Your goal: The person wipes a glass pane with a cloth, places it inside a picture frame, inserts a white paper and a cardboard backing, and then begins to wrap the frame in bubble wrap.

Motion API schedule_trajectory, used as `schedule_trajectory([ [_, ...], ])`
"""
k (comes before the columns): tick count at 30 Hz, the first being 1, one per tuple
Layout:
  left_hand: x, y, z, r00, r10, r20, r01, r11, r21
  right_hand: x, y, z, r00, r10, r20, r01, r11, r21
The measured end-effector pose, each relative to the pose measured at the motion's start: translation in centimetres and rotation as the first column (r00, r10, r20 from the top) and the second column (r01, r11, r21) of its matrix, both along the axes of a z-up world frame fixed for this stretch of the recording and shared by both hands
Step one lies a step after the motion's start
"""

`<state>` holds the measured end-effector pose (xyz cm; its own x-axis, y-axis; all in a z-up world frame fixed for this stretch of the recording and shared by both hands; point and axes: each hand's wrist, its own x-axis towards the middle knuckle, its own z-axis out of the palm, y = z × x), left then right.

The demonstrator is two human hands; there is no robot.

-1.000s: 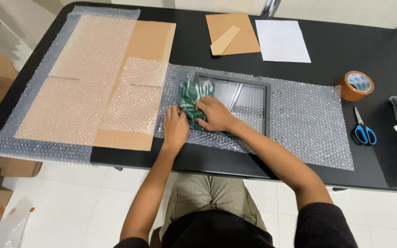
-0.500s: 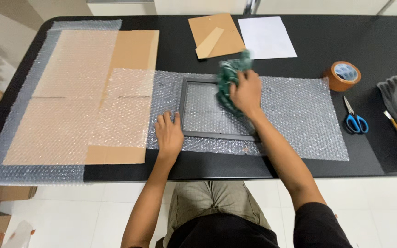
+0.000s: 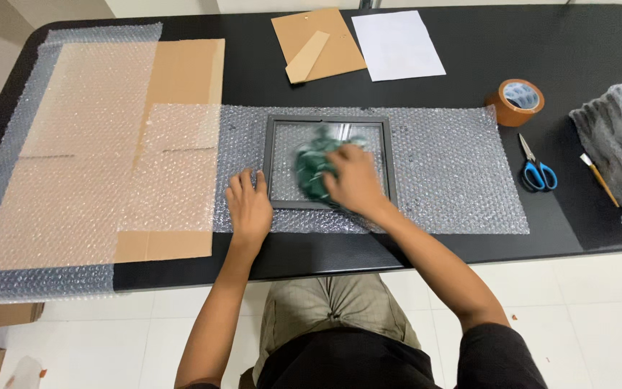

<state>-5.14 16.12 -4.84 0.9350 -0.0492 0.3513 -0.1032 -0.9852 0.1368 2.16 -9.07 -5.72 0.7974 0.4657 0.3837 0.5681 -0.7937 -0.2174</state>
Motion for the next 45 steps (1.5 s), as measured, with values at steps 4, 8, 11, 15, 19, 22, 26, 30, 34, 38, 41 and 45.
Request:
schedule_trajectory([
  [4, 0.3, 0.1, 1.6, 0.999, -0.046, -0.024, 0.047, 0.998, 0.047, -3.2, -5.2, 1.2, 0.925, -0.368, 0.091, 0.369, 0.929, 0.006],
  [8, 0.4, 0.0, 2.8, 0.997, -0.071, -0.034, 0.077, 0.972, 0.223, -2.0, -7.3, 2.6, 0.871, -0.482, 0.093, 0.488, 0.872, -0.048],
  [11, 1.3, 0.3, 1.9, 0.995, -0.080, -0.065, 0.096, 0.957, 0.275, 2.1, -8.0, 0.9, 0.830, -0.527, 0.184, 0.547, 0.834, -0.075],
  [15, 2.8, 1.3, 2.3, 0.990, -0.105, -0.092, 0.124, 0.963, 0.237, 3.2, -10.7, 1.4, 0.880, -0.473, 0.050, 0.474, 0.881, 0.005],
  [19, 6.5, 3.7, 0.5, 0.977, -0.125, -0.171, 0.145, 0.983, 0.113, 1.1, -18.0, 4.1, 0.701, -0.690, 0.180, 0.685, 0.722, 0.099],
  [22, 7.3, 4.8, 0.6, 0.966, -0.194, -0.173, 0.193, 0.981, -0.024, 0.2, -23.8, 3.0, 0.597, -0.772, 0.221, 0.784, 0.619, 0.044],
  [26, 6.1, 5.2, 2.1, 0.938, -0.284, -0.200, 0.240, 0.946, -0.219, -1.7, -22.5, 2.5, 0.542, -0.775, 0.326, 0.822, 0.569, -0.014],
  [30, 5.7, 5.5, 1.1, 0.939, -0.283, -0.198, 0.237, 0.945, -0.227, -2.1, -15.0, 1.4, 0.806, -0.527, 0.269, 0.552, 0.834, -0.019],
  [34, 5.8, 6.2, 0.7, 0.935, -0.318, -0.155, 0.281, 0.933, -0.225, -1.6, -12.2, -1.3, 0.910, -0.414, 0.001, 0.408, 0.897, 0.168],
  [38, 6.1, 6.5, 0.0, 0.931, -0.333, -0.148, 0.294, 0.927, -0.233, -1.3, -12.8, -2.5, 0.908, -0.418, -0.016, 0.410, 0.882, 0.234],
  [41, 6.1, 6.4, 0.2, 0.934, -0.323, -0.151, 0.282, 0.929, -0.238, -1.2, -12.8, -2.6, 0.912, -0.409, -0.023, 0.402, 0.883, 0.241],
  [45, 6.1, 6.2, -0.3, 0.943, -0.307, -0.127, 0.273, 0.934, -0.229, -1.4, -12.6, -2.4, 0.912, -0.410, -0.020, 0.401, 0.881, 0.251],
])
